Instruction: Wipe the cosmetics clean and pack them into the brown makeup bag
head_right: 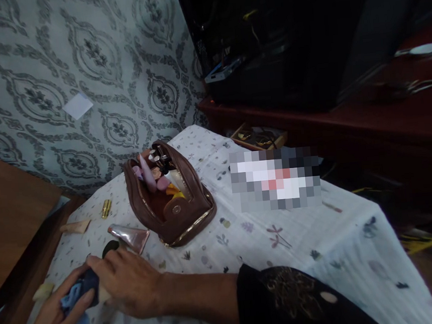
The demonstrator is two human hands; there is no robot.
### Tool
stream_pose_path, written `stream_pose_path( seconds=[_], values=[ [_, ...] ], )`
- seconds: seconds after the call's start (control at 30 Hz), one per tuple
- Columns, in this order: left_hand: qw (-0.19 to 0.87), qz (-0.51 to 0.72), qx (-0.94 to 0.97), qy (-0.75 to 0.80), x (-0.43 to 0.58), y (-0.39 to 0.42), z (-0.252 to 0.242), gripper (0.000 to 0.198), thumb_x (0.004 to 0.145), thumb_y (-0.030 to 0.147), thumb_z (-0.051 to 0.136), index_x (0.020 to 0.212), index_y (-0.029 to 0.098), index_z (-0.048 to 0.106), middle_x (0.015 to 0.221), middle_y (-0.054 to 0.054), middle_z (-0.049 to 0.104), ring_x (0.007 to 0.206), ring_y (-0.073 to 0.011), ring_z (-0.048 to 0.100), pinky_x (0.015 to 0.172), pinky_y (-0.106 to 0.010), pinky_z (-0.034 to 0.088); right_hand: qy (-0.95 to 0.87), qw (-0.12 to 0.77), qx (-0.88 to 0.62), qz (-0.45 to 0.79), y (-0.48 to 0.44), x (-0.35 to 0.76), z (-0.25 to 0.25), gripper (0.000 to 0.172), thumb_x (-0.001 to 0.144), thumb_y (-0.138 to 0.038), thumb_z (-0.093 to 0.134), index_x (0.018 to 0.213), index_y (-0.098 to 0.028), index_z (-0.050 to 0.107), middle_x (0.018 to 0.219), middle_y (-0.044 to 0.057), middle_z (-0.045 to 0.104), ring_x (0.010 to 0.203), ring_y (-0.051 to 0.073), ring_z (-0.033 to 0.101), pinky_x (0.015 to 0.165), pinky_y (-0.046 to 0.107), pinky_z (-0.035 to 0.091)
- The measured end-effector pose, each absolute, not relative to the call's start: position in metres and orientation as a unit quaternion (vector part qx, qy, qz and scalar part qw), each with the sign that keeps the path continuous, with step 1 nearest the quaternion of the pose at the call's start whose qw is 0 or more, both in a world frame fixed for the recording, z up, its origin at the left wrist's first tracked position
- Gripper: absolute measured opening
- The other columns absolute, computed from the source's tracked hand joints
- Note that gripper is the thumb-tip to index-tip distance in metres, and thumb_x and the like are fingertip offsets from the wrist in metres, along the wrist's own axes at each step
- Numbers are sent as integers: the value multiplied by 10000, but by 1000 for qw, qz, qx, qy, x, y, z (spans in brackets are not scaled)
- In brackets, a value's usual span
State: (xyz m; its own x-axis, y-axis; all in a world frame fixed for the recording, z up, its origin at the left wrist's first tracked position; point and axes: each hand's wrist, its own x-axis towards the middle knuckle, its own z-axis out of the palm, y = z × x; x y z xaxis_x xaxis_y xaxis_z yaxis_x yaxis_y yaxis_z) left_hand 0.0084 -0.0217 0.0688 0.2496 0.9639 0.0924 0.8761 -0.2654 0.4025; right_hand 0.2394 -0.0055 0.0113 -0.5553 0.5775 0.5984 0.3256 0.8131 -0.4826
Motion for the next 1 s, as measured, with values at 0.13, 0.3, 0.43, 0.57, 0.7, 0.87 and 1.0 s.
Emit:
stream_pose_path(
  seconds=[0.13,0.3,0.43,0.57,0.7,0.87,1.0],
  values=[
    [116,154,765,614,9,-18,65,492,909,560,515,1227,211,655,1136,-62,756,1050,-272,723,851,-316,612,-876,385,-268,109,-9,244,16,697,914,-244,589,1488,-37,252,1216,165,581,1086,293,505,991,411,460],
    [115,156,786,587,9,-14,67,484,881,545,567,1241,235,657,1151,-42,755,1091,-272,710,868,-305,607,-863,408,-258,152,-5,241,10,805,847,-261,671,1498,-58,242,1259,167,571,1114,289,512,994,410,466],
    [115,165,807,555,4,-16,74,523,802,496,689,1266,259,654,1256,-52,713,1150,-285,682,947,-338,576,-817,460,-237,253,3,230,0,874,803,-372,722,1483,-67,266,1287,187,570,1174,291,539,1034,419,457],
    [108,153,814,550,6,-24,80,538,804,465,701,1302,272,635,1319,-63,676,1201,-294,650,976,-363,562,-777,475,-231,343,6,224,0,896,732,-399,769,1457,-95,337,1320,190,568,1222,303,552,1056,421,453],
    [89,197,802,558,20,-30,76,482,855,495,628,1275,259,641,1289,-65,688,1180,-286,661,934,-362,589,-746,471,-238,407,2,228,8,900,673,-408,810,1429,-148,396,1311,168,585,1204,313,580,1034,452,473],
    [67,213,809,545,28,-28,77,432,838,517,637,1183,261,686,1136,-53,737,1044,-269,712,828,-325,619,-700,421,-263,514,0,232,16,1056,559,-379,903,1464,-186,396,1262,133,620,1134,321,620,995,471,499],
    [68,197,825,525,23,-32,87,437,802,570,660,1139,297,720,1121,-42,738,1065,-280,696,862,-333,603,-621,360,-250,650,0,237,20,1136,474,-374,954,1469,-250,419,1203,66,623,1086,269,628,930,389,524]
  ],
)
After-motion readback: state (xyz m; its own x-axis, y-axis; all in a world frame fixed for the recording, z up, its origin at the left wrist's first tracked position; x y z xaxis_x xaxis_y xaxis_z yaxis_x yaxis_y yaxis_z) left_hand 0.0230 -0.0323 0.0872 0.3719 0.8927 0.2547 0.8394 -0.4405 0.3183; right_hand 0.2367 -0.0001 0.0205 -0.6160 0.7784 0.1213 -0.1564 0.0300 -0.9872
